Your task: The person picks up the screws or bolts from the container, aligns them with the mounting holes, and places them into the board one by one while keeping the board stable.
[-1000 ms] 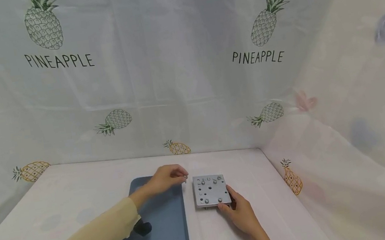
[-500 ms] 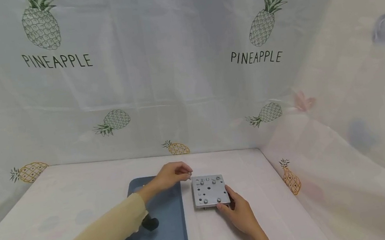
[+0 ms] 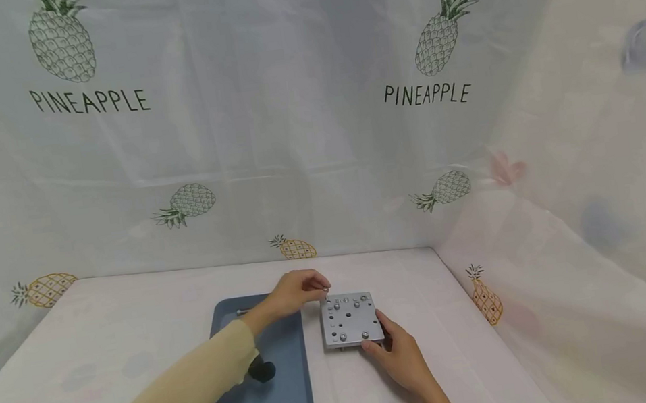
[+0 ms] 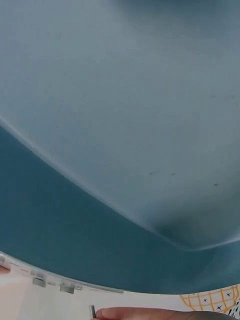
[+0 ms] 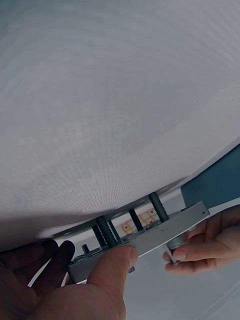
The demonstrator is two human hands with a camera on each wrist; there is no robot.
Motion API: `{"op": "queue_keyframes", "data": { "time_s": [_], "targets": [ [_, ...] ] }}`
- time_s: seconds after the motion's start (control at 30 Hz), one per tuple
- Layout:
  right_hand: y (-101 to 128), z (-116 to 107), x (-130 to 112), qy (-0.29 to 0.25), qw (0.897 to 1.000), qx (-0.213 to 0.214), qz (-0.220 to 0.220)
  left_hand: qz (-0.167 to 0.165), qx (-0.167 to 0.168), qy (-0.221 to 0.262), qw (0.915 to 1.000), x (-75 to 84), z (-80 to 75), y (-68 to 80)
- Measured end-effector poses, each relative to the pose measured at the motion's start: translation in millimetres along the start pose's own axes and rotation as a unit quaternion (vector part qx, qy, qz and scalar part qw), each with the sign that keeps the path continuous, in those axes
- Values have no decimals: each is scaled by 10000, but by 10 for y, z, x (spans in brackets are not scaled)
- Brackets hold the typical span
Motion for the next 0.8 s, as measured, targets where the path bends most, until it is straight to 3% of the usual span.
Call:
{"op": "queue_keyframes", "data": {
  "time_s": [0.2,0.8],
  "targets": [
    [-17,11,17,-34,10000,12,76,40,-46,-78,10000,61,13,5],
    [-23,19,19,-24,9999,-3,138,84,-112,-277,9995,8,74,-17]
  ]
}}
Point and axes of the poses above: each hand's wrist, its own y-axis away from the middle knuckle, its own z-axis out of the palm, x = y × z, the point moved 4 cm from there along -y, towards the middle knuckle, and after that the axes turned 15 degrees about -y, right-handed, at the moved point
